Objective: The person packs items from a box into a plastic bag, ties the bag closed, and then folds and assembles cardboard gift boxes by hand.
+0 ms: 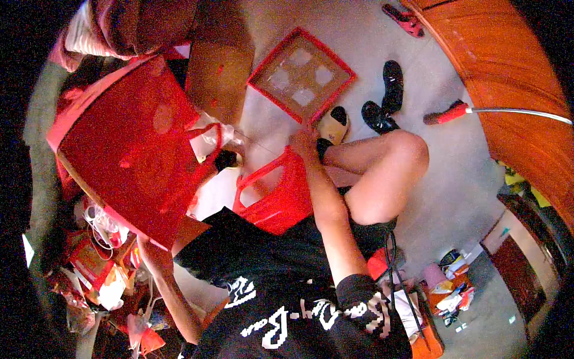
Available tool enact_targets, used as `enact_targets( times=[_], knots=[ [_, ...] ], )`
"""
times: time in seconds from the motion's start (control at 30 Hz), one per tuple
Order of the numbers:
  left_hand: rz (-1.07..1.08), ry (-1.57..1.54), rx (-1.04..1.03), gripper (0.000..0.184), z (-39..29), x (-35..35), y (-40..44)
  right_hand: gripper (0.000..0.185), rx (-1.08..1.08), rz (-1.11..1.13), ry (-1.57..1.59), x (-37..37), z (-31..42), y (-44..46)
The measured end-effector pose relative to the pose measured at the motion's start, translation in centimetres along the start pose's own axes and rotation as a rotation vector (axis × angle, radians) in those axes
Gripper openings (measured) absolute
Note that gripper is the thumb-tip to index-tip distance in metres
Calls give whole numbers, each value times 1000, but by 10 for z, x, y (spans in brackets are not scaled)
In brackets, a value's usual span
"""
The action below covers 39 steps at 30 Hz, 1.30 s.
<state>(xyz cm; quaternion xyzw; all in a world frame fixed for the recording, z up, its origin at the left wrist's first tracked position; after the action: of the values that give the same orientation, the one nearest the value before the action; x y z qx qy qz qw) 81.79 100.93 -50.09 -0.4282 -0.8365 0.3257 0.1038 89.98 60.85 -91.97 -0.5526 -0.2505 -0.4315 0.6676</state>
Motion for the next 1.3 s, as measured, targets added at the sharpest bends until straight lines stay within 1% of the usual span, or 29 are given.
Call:
enact_targets(
  times=[0.13,0.17,0.27,0.3,0.33,0.37,0.47,0.5,0.57,0.67,0.77,0.83,0.87,0.9,0.97,1.03,1.1,1.13,1.17,1.2,1.23,1.27,1.3],
  knots=[
    [-64,81,3,62,0,13,-4,44,49,-165,-94,-6,-1,7],
    [-62,70,22,64,5,25,-1,35,103,-347,-121,-6,-2,4],
    [-102,169,56,65,8,11,-6,28,179,-383,-116,18,0,3],
    [-117,152,92,68,9,10,-5,25,223,-422,-88,31,5,2],
    [-79,125,17,57,11,4,-5,23,266,-461,-59,43,11,-1],
    [-75,137,21,59,10,-1,-7,21,313,-503,-31,53,15,-1],
    [-9,155,47,65,12,0,-6,21,326,-527,-72,76,32,-1],
    [27,156,56,68,16,1,-3,21,292,-572,-123,82,38,1],
    [100,135,26,68,23,9,6,21,212,-658,-219,87,49,2],
    [140,124,19,68,28,14,8,22,217,-698,-219,86,50,-3],
    [118,141,48,66,22,-1,-5,29,94,-63,-339,71,41,0],
    [139,161,77,65,23,3,-6,17,115,-74,-433,52,20,-1],
    [152,168,90,64,24,5,-6,12,125,-83,-482,59,20,-4],
    [145,181,112,62,26,8,-6,9,164,-142,-492,69,21,-4],
    [177,155,67,62,28,8,-5,5,234,-245,-513,86,20,-18],
    [190,113,33,61,28,1,-3,5,197,-295,-586,101,24,-18],
    [182,64,20,61,27,-4,-7,8,228,-366,-649,107,22,-20],
    [201,59,31,62,27,-3,-7,11,278,-418,-676,111,21,-19],
    [221,53,37,62,29,0,-5,15,269,-381,-600,118,25,-16],
    [237,44,41,62,32,3,-2,22,258,-346,-524,127,30,-16],
    [224,19,-1,63,41,8,5,37,188,-217,-347,135,34,-14],
    [256,40,-16,64,39,9,6,53,118,-87,-170,142,40,-15],
    [277,53,-36,65,38,9,4,50,170,-222,-216,136,37,-17]
  ],
)
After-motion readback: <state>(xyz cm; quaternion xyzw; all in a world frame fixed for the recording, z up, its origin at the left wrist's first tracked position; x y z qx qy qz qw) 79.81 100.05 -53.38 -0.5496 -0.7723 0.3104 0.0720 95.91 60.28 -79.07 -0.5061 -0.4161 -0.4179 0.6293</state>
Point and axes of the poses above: each hand's wrist, its own y-axis towards the middle knuckle, its own x-axis out of the back of the hand, z = x × y, the point moved 2 cm from there along y, towards the middle knuckle
